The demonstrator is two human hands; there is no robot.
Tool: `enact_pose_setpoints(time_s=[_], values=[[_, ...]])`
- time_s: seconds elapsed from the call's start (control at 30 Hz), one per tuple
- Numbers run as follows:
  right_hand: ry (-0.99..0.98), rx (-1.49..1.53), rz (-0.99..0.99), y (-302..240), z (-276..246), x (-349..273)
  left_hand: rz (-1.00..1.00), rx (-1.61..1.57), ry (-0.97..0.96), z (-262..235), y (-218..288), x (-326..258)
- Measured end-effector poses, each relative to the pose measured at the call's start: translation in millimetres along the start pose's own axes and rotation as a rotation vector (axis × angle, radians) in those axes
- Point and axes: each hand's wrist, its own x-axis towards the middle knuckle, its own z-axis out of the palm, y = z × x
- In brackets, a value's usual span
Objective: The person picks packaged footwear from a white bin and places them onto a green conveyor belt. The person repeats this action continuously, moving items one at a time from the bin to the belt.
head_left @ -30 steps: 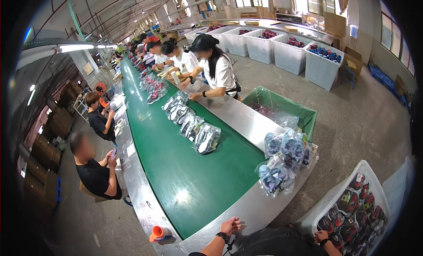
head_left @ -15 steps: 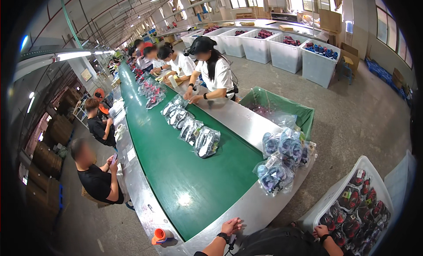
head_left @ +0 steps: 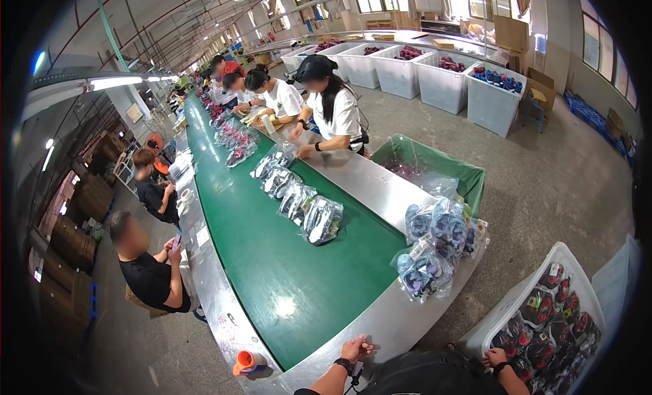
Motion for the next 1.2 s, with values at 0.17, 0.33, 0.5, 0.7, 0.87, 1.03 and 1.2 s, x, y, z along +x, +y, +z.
enact_pose_setpoints(time_s=[0.17, 0.33, 0.5, 0.7, 0.87, 1.03, 1.2], values=[[-0.007, -0.010, -0.010, 1.8, 3.0, -0.5, 0.010, 0.039, 0.016, -1.3, 1.4, 0.7], [-0.007, 0.012, -0.007, 4.1, 4.6, -3.3, 0.031, 0.056, 0.006, -4.5, 2.1, 3.5], [0.031, -0.004, 0.020, 5.0, 6.0, -7.2, -0.011, 0.075, -0.074, -8.1, -0.1, 7.6], [0.010, 0.044, 0.047, 5.1, 0.6, -5.5, -0.007, 0.042, -0.035, -4.5, -0.8, 5.6], [-0.035, 0.062, -0.001, 5.0, -2.9, 0.7, -0.011, 0.037, 0.013, -0.1, 0.3, 3.0], [-0.040, 0.091, -0.023, 9.0, -2.7, 6.8, -0.010, 0.020, 0.029, 0.0, 2.7, 3.2], [-0.025, 0.066, 0.012, 7.8, -4.9, 4.1, 0.013, 0.040, -0.007, -0.2, 2.7, 4.0]])
